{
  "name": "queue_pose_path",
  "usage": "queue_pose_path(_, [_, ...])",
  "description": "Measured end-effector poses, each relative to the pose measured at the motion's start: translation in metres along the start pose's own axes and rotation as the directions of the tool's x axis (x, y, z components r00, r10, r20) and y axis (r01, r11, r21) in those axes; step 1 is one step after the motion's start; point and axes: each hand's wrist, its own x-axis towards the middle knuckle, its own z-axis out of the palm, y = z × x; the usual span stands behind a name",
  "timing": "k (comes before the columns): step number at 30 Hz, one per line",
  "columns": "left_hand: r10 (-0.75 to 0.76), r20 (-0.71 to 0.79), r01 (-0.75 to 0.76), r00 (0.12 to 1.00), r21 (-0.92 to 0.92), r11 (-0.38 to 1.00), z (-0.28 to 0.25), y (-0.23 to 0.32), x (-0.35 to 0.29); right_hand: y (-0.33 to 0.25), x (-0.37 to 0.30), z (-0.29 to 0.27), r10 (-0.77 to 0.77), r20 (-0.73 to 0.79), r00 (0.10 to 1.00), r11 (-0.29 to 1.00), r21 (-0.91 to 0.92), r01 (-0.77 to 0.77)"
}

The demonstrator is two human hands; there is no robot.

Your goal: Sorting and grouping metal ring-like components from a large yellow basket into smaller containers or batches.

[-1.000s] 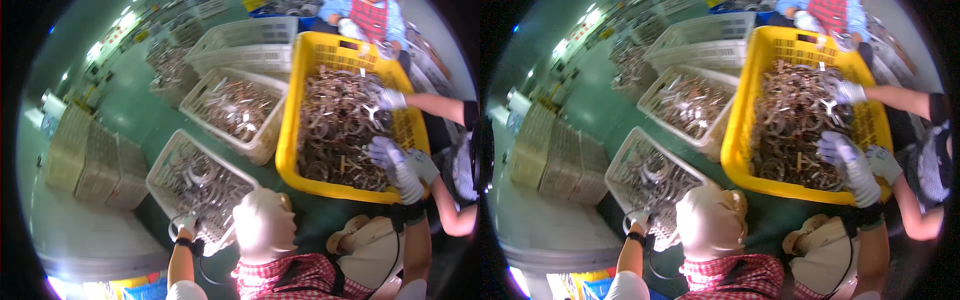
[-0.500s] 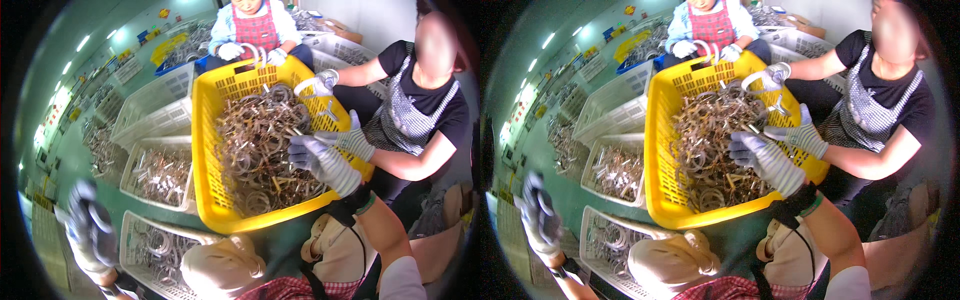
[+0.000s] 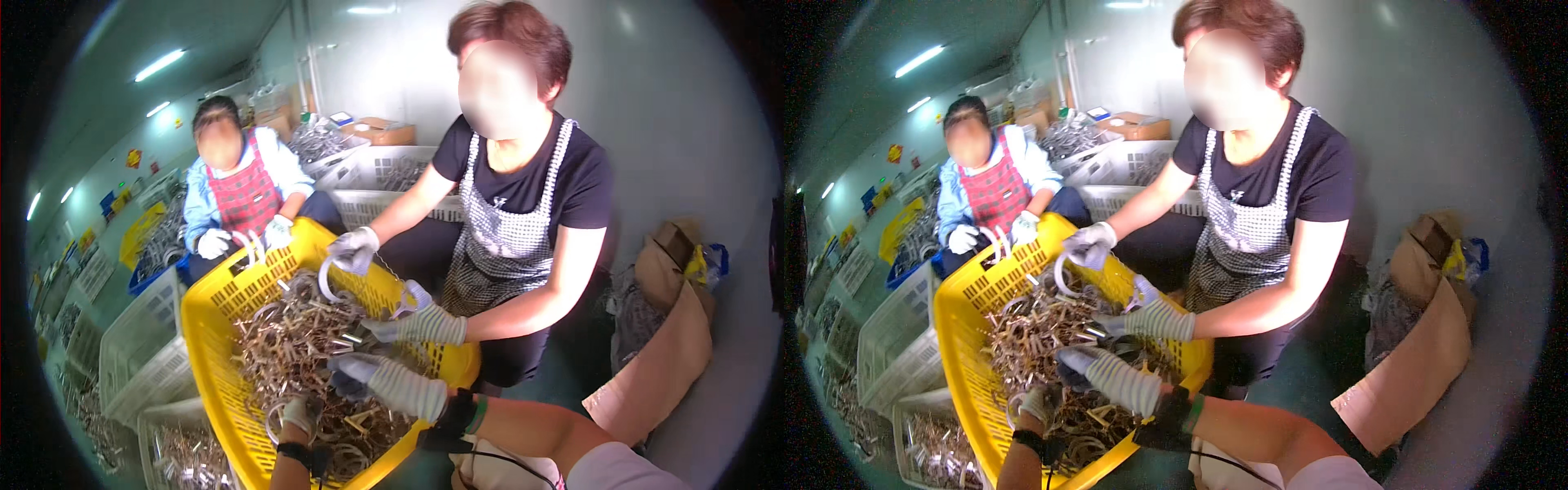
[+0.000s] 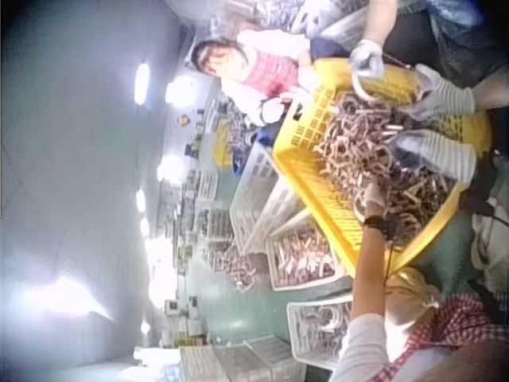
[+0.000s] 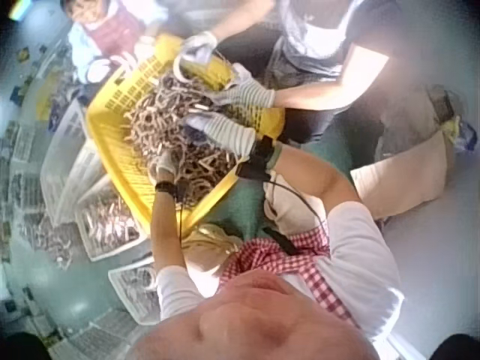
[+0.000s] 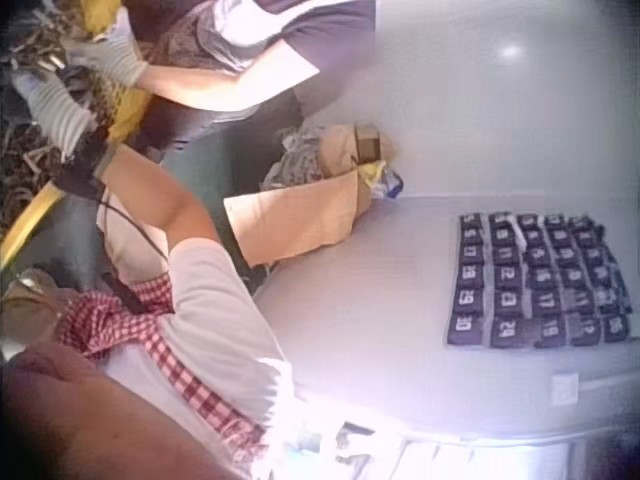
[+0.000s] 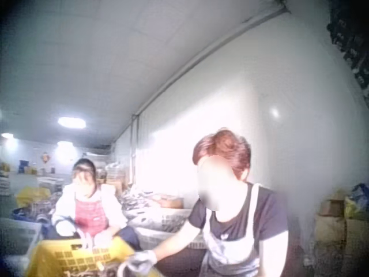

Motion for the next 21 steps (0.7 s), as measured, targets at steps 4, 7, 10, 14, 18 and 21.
queue_pose_path(4, [-0.151, 0.036, 0.144, 0.988, 0.150, 0.978, -0.010, -0.015, 0.019, -0.030, -0.009, 0.010, 0.081, -0.042, 0.996, 0.997, -0.012, -0.081])
queue_pose_path(7, [-0.205, 0.049, 0.192, 0.978, 0.193, 0.962, -0.005, -0.013, 0.013, -0.040, -0.009, 0.011, 0.121, -0.020, 0.992, 0.993, 0.007, -0.121])
queue_pose_path(10, [-0.262, 0.039, 0.251, 0.964, 0.182, 0.951, -0.013, -0.008, 0.011, -0.038, -0.005, 0.011, 0.124, 0.009, 0.992, 0.991, 0.046, -0.125])
queue_pose_path(14, [-0.235, 0.076, 0.182, 0.969, 0.426, 0.886, 0.008, -0.017, -0.014, -0.043, -0.007, 0.016, 0.108, 0.004, 0.994, 0.992, 0.066, -0.108])
queue_pose_path(18, [-0.292, 0.170, 0.248, 0.941, 0.240, 0.939, 0.015, -0.035, -0.008, -0.047, -0.013, 0.027, 0.088, -0.007, 0.996, 0.996, 0.037, -0.087])
queue_pose_path(21, [-0.292, 0.090, 0.272, 0.952, 0.184, 0.944, 0.017, -0.035, 0.003, -0.048, -0.015, 0.030, 0.100, -0.002, 0.995, 0.995, 0.029, -0.100])
